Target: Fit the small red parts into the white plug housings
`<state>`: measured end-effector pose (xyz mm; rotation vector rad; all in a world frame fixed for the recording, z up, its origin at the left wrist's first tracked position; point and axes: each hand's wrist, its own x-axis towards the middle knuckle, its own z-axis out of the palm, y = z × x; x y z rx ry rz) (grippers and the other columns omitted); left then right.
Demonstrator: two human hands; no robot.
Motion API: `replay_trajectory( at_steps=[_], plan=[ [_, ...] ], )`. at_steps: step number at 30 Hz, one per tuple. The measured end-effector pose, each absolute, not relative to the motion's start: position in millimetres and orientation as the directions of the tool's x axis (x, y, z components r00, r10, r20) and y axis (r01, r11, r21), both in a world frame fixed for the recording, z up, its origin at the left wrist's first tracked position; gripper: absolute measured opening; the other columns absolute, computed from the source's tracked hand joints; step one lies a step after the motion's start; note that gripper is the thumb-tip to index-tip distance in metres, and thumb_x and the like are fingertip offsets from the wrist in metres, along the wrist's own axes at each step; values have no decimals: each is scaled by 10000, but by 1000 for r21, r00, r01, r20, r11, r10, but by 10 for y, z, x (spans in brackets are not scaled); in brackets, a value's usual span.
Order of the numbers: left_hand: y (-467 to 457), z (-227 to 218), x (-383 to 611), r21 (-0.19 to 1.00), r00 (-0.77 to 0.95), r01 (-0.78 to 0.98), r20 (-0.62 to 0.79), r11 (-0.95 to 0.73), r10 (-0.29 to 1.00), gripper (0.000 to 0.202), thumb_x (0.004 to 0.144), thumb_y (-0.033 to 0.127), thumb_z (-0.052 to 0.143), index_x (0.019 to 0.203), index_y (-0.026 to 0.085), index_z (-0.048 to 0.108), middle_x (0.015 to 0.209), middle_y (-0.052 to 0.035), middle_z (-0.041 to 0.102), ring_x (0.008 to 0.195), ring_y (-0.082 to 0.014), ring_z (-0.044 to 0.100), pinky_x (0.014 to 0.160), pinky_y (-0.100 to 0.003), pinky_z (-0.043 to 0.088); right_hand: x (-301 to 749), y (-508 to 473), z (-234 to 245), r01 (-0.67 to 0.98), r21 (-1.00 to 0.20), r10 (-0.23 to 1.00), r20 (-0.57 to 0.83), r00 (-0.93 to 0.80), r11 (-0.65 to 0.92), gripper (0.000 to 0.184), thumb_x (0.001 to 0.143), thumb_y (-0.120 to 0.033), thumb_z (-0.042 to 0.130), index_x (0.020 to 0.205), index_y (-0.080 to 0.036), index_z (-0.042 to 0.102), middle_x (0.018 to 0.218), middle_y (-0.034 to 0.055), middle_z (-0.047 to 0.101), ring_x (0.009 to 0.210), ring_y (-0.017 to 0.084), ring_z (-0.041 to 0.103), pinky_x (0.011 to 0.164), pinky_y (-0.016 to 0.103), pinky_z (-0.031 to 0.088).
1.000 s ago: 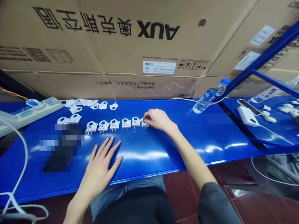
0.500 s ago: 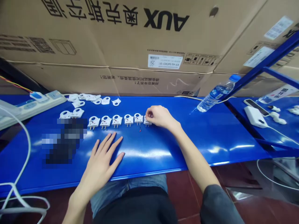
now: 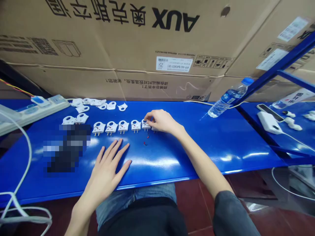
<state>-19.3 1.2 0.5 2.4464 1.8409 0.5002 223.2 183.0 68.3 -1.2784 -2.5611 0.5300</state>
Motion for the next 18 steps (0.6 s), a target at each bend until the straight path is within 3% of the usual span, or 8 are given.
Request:
replay_trajectory(
  at_steps=[4, 8, 13, 18],
  plan=[
    [3, 7, -195, 219, 242, 931, 227, -291, 943, 557, 1068, 491, 427, 1583, 280, 447, 1697, -67, 399, 1588, -306, 343, 1290, -616, 273, 2065, 1912, 693, 769, -233, 789, -13, -615, 595, 195, 943, -216, 664, 1080, -261, 795, 1061, 29, 787, 932, 193, 693, 719, 242, 419],
    [-4, 10, -189, 216, 235, 935, 221, -282, 947, 557, 1068, 507, 424, 1576, 280, 459, 1697, -66, 398, 1585, -305, 350, 1291, -617, 271, 1951, 1957, 713, 776, -164, 776, -80, -626, 609, 137, 893, -184, 677, 948, -241, 788, 973, 28, 790, 850, 185, 679, 662, 242, 373],
    [-9, 16, -189, 228, 227, 934, 216, -275, 950, 554, 1068, 505, 425, 1571, 277, 469, 1693, -70, 406, 1583, -301, 354, 1297, -608, 259, 1931, 2022, 746, 759, -169, 754, -108, -648, 629, 118, 875, -162, 671, 859, -227, 768, 874, 32, 781, 776, 178, 661, 634, 254, 347],
    [-3, 14, -188, 248, 220, 930, 213, -271, 952, 560, 1064, 511, 431, 1576, 286, 463, 1691, -65, 412, 1583, -304, 353, 1302, -605, 248, 1949, 2086, 815, 712, -283, 709, -131, -693, 643, 99, 877, -183, 684, 867, -228, 771, 855, 5, 778, 737, 151, 653, 635, 249, 356]
  ],
)
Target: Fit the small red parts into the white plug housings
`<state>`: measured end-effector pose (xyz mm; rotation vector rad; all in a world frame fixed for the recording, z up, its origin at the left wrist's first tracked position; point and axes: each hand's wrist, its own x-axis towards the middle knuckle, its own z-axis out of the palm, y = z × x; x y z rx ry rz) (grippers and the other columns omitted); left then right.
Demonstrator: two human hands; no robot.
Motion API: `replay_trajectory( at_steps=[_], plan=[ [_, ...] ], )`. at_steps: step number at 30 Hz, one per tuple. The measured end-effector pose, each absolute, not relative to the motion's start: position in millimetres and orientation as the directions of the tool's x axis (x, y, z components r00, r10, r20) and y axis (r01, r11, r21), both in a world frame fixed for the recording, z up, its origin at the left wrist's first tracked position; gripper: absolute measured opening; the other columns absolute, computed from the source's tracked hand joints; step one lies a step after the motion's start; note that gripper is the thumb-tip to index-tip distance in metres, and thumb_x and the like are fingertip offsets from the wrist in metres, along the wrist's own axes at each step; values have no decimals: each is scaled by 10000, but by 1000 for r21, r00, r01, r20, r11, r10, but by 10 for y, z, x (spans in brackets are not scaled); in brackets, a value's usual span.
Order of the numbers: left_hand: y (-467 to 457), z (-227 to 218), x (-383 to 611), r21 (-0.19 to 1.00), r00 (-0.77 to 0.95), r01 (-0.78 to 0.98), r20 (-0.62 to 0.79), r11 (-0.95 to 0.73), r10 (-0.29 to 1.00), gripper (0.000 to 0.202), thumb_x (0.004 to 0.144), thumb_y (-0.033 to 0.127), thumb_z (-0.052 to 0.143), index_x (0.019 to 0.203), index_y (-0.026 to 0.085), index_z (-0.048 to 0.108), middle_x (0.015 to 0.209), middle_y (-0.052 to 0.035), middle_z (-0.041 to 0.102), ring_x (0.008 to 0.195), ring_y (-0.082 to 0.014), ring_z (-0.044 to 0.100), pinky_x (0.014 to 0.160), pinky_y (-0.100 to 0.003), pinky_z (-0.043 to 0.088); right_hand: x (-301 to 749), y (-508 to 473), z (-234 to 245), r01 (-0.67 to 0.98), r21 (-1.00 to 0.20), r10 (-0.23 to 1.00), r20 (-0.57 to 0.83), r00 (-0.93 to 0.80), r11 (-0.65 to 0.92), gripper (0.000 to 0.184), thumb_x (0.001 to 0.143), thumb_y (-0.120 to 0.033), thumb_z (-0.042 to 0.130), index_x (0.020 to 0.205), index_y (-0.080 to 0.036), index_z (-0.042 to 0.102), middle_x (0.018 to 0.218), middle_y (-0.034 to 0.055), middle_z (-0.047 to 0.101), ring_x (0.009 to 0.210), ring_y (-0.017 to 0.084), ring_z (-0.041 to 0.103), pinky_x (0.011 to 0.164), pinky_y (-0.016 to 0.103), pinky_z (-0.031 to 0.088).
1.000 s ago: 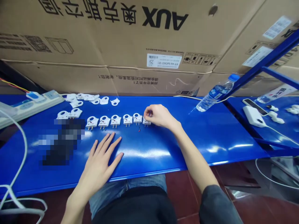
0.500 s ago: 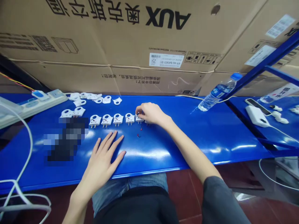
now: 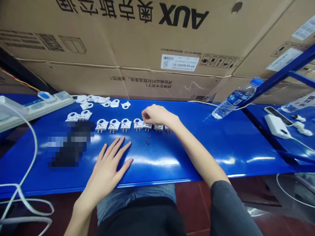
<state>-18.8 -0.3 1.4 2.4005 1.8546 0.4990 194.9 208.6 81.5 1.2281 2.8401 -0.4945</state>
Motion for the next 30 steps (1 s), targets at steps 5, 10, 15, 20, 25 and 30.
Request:
replay_trajectory(
  at_steps=[5, 10, 15, 20, 25, 30],
  plan=[
    [5, 20, -182, 249, 213, 932, 207, -262, 955, 560, 1062, 518, 429, 1576, 296, 458, 1689, -64, 417, 1583, -300, 355, 1300, -607, 258, 1953, 2122, 851, 689, -335, 688, -146, -711, 642, 100, 883, -186, 681, 889, -207, 779, 867, 9, 786, 742, 139, 650, 651, 236, 368],
    [7, 49, -178, 239, 216, 937, 178, -255, 960, 562, 1064, 519, 421, 1581, 301, 439, 1701, -60, 396, 1594, -292, 331, 1298, -610, 265, 2034, 2111, 969, 607, -476, 575, -233, -785, 636, 93, 870, -208, 713, 895, -205, 802, 861, -3, 802, 781, 142, 689, 731, 228, 430],
    [9, 56, -179, 236, 223, 935, 187, -264, 957, 562, 1065, 517, 419, 1579, 290, 441, 1694, -74, 406, 1588, -299, 345, 1287, -617, 281, 2078, 2072, 1068, 546, -590, 425, -346, -837, 595, 122, 874, -199, 715, 936, -207, 821, 944, -12, 825, 856, 144, 729, 761, 212, 469],
    [10, 61, -175, 244, 221, 934, 182, -262, 958, 554, 1066, 515, 420, 1569, 286, 453, 1694, -78, 406, 1590, -295, 340, 1291, -612, 274, 2081, 2067, 1080, 681, -421, 611, -308, -729, 599, 121, 885, -208, 723, 955, -196, 821, 885, 15, 814, 793, 151, 706, 710, 231, 438],
    [10, 76, -167, 253, 217, 932, 180, -259, 959, 555, 1061, 507, 440, 1569, 284, 455, 1692, -78, 411, 1584, -298, 352, 1292, -610, 278, 2066, 2009, 1101, 713, -377, 559, -446, -699, 591, 164, 843, -185, 747, 976, -198, 842, 945, 33, 826, 823, 167, 738, 687, 219, 453],
    [15, 80, -164, 258, 219, 930, 186, -262, 958, 545, 1060, 490, 453, 1560, 275, 472, 1688, -88, 416, 1579, -309, 361, 1286, -614, 284, 1938, 1855, 1077, 758, -263, 564, -534, -630, 597, 187, 817, -178, 758, 975, -215, 851, 870, 37, 820, 755, 184, 743, 644, 246, 443]
  ],
)
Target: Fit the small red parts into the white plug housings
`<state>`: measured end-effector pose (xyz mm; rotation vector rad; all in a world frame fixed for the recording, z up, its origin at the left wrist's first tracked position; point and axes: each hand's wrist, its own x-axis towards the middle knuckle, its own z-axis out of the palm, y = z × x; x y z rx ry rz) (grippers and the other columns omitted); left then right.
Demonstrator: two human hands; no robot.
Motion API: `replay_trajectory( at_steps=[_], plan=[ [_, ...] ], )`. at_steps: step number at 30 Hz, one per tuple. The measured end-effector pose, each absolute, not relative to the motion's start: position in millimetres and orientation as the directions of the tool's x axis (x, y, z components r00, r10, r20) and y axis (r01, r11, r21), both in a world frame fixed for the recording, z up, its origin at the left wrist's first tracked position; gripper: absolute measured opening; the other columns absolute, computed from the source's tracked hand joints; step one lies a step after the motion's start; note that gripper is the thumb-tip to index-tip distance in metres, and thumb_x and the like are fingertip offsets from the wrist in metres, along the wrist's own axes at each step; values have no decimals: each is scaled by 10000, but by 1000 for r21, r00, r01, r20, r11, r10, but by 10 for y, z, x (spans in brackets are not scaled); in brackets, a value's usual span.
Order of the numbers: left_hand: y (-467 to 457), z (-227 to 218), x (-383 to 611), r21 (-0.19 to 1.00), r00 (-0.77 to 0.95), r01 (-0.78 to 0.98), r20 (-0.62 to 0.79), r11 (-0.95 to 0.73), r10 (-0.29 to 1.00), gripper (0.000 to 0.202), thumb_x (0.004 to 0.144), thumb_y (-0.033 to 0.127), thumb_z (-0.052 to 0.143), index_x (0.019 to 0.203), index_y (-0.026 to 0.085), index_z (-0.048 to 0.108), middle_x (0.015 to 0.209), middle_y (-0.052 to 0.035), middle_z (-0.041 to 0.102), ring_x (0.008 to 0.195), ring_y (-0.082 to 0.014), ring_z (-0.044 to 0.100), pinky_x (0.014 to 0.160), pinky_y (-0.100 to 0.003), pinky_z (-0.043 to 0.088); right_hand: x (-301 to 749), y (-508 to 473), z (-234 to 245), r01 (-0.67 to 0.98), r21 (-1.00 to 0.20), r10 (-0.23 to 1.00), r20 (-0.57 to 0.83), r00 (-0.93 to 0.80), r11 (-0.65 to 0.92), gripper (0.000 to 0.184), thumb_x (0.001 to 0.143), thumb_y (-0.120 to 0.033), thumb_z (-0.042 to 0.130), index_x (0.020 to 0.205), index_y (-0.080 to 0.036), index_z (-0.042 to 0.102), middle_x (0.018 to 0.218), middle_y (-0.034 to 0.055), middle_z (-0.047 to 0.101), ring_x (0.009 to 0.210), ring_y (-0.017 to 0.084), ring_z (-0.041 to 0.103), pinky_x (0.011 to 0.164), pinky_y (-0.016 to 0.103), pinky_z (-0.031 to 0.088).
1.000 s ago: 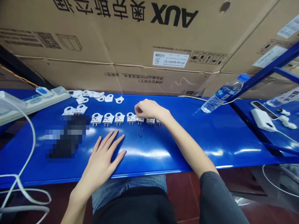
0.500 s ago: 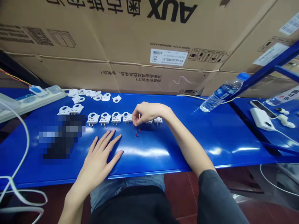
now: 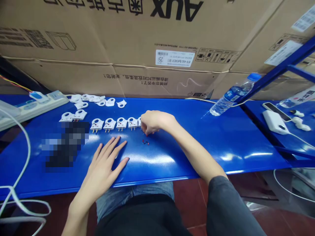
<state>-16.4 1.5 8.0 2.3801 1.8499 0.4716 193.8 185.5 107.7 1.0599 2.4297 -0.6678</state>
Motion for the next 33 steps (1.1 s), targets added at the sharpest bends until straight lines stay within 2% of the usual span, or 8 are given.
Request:
replay_trajectory(
  at_steps=[3, 5, 8, 12, 14, 21, 33],
  plan=[
    [16, 74, -167, 252, 220, 932, 183, -262, 958, 549, 1061, 502, 446, 1558, 270, 473, 1685, -87, 420, 1582, -304, 355, 1288, -610, 282, 1864, 1760, 1077, 754, -225, 568, -535, -625, 617, 159, 810, -191, 760, 937, -217, 852, 836, 41, 813, 726, 191, 733, 598, 258, 409],
    [15, 69, -169, 250, 220, 933, 178, -261, 959, 549, 1063, 500, 441, 1562, 271, 468, 1688, -83, 416, 1584, -302, 352, 1291, -606, 278, 1838, 1725, 1089, 715, -258, 538, -508, -672, 650, 130, 819, -206, 752, 902, -230, 848, 832, 28, 810, 725, 181, 726, 592, 253, 401],
    [14, 65, -170, 252, 216, 933, 177, -256, 960, 554, 1062, 505, 443, 1566, 275, 460, 1691, -75, 411, 1587, -299, 347, 1296, -604, 271, 1822, 1734, 1105, 647, -337, 531, -379, -758, 684, 129, 874, -228, 715, 923, -256, 831, 895, -2, 816, 784, 162, 725, 647, 231, 424],
    [11, 66, -168, 254, 213, 933, 180, -254, 960, 548, 1062, 510, 439, 1557, 275, 469, 1693, -68, 409, 1592, -293, 336, 1301, -601, 260, 1758, 1815, 1072, 707, -262, 695, -152, -703, 657, 260, 984, -251, 599, 1172, -259, 778, 1096, 51, 805, 965, 206, 722, 773, 255, 464],
    [9, 65, -167, 257, 211, 933, 178, -253, 961, 548, 1064, 504, 438, 1559, 271, 465, 1694, -72, 407, 1593, -292, 333, 1301, -600, 260, 1700, 1853, 1031, 752, -199, 753, -85, -653, 629, 278, 980, -216, 586, 1182, -232, 777, 1142, 93, 791, 1025, 241, 718, 814, 283, 479],
    [1, 63, -164, 263, 210, 930, 189, -255, 959, 545, 1064, 515, 437, 1548, 269, 481, 1687, -81, 418, 1592, -291, 337, 1301, -598, 264, 1507, 1901, 921, 745, -138, 732, -135, -667, 653, 213, 948, -215, 629, 1073, -230, 802, 1094, 94, 798, 1014, 255, 722, 828, 295, 499],
    [-3, 82, -170, 276, 209, 927, 182, -253, 961, 546, 1063, 521, 433, 1548, 275, 477, 1682, -79, 428, 1588, -291, 345, 1303, -604, 263, 1428, 1866, 904, 762, -133, 741, -178, -647, 634, 254, 940, -136, 560, 1055, -184, 781, 1083, 138, 788, 966, 265, 725, 777, 297, 487]
  ],
)
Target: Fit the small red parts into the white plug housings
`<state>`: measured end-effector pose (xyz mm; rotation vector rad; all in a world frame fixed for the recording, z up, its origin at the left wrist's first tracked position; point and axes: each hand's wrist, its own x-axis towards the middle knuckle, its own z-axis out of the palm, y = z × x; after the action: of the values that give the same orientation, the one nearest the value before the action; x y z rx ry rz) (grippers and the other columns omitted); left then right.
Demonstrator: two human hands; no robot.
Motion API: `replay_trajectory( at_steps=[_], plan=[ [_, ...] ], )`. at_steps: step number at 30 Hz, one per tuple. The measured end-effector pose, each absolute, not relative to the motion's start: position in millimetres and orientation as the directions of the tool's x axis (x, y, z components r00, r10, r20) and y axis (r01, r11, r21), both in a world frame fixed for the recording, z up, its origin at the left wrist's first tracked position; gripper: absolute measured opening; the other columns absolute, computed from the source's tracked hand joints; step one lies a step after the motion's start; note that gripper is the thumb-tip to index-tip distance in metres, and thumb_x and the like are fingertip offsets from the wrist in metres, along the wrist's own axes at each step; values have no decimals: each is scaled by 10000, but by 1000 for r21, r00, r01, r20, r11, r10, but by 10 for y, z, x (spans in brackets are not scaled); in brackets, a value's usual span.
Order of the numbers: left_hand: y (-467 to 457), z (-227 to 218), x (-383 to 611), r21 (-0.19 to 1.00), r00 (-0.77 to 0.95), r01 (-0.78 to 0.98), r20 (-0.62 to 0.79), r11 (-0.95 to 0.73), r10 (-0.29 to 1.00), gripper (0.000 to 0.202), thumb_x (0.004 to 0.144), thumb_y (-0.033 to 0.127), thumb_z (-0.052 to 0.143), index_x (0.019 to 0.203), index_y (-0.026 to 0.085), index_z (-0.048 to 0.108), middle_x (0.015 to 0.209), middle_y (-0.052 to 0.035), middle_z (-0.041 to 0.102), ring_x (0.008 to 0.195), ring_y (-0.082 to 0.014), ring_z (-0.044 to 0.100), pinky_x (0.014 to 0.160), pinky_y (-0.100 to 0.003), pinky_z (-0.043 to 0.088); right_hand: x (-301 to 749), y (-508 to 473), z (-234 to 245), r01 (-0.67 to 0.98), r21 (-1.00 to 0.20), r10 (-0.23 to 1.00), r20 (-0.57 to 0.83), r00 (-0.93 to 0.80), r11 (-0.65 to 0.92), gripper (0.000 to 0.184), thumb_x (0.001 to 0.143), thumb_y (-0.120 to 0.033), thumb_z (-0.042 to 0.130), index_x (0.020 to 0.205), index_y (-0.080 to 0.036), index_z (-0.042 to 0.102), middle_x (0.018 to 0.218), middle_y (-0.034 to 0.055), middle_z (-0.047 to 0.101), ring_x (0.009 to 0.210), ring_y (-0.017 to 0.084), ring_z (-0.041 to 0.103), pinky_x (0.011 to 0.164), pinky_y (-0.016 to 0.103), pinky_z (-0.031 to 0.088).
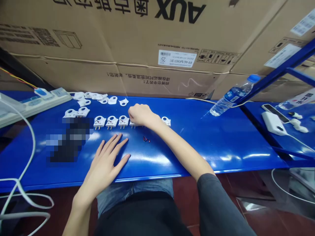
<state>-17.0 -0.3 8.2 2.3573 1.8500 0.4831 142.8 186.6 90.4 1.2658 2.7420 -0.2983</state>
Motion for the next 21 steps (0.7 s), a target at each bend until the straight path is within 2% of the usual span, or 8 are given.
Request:
replay_trajectory(
  at_steps=[3, 5, 8, 10, 13, 15, 19, 21],
  plan=[
    [-5, 91, -167, 271, 216, 927, 182, -260, 959, 546, 1064, 509, 439, 1553, 268, 474, 1683, -93, 423, 1588, -305, 344, 1295, -611, 271, 1499, 1916, 925, 744, -176, 732, -140, -667, 644, 219, 959, -175, 581, 1059, -176, 776, 1079, 128, 790, 941, 240, 717, 760, 282, 467],
    [-5, 95, -164, 267, 215, 928, 181, -258, 960, 547, 1063, 503, 446, 1553, 264, 477, 1684, -96, 421, 1585, -312, 348, 1294, -611, 273, 1575, 1957, 965, 703, -285, 694, -149, -704, 652, 194, 958, -201, 614, 1050, -158, 780, 1045, 109, 797, 910, 208, 706, 759, 267, 451],
    [-2, 93, -163, 270, 209, 929, 182, -253, 961, 545, 1059, 501, 454, 1548, 261, 488, 1681, -96, 426, 1577, -316, 364, 1294, -609, 278, 1698, 1999, 1037, 624, -451, 577, -258, -775, 638, 157, 924, -195, 672, 996, -152, 805, 967, 60, 812, 859, 151, 696, 772, 237, 443],
    [-1, 90, -162, 273, 209, 928, 186, -255, 960, 547, 1056, 500, 460, 1549, 263, 489, 1679, -97, 429, 1574, -318, 369, 1293, -610, 280, 1757, 2014, 1066, 608, -488, 500, -348, -793, 626, 123, 879, -183, 718, 934, -171, 827, 934, 30, 821, 843, 138, 707, 754, 215, 447],
    [-1, 93, -159, 279, 203, 927, 190, -251, 961, 536, 1055, 491, 461, 1540, 268, 503, 1674, -95, 437, 1574, -316, 370, 1291, -609, 279, 1780, 2033, 1045, 616, -500, 453, -417, -788, 609, 100, 853, -211, 758, 911, -199, 839, 945, 11, 829, 848, 142, 725, 717, 197, 456],
    [-3, 97, -158, 282, 199, 927, 184, -245, 963, 534, 1056, 493, 457, 1538, 270, 504, 1675, -91, 436, 1575, -312, 370, 1293, -607, 278, 1744, 2049, 995, 602, -502, 497, -341, -798, 621, 115, 895, -246, 735, 941, -205, 833, 956, 12, 827, 851, 138, 725, 723, 196, 461],
    [-4, 90, -162, 282, 200, 928, 176, -244, 964, 546, 1054, 512, 451, 1544, 274, 493, 1680, -80, 430, 1580, -304, 361, 1302, -604, 270, 1550, 2052, 879, 605, -445, 651, -63, -757, 660, 212, 980, -226, 625, 1106, -203, 793, 1127, 45, 800, 972, 161, 715, 835, 238, 475],
    [-3, 80, -164, 278, 202, 928, 182, -247, 962, 544, 1055, 505, 450, 1546, 276, 491, 1680, -79, 429, 1583, -304, 355, 1303, -603, 267, 1414, 2032, 836, 629, -415, 683, -26, -730, 657, 247, 997, -228, 589, 1158, -207, 775, 1188, 69, 780, 1037, 195, 702, 879, 272, 475]
  ],
)
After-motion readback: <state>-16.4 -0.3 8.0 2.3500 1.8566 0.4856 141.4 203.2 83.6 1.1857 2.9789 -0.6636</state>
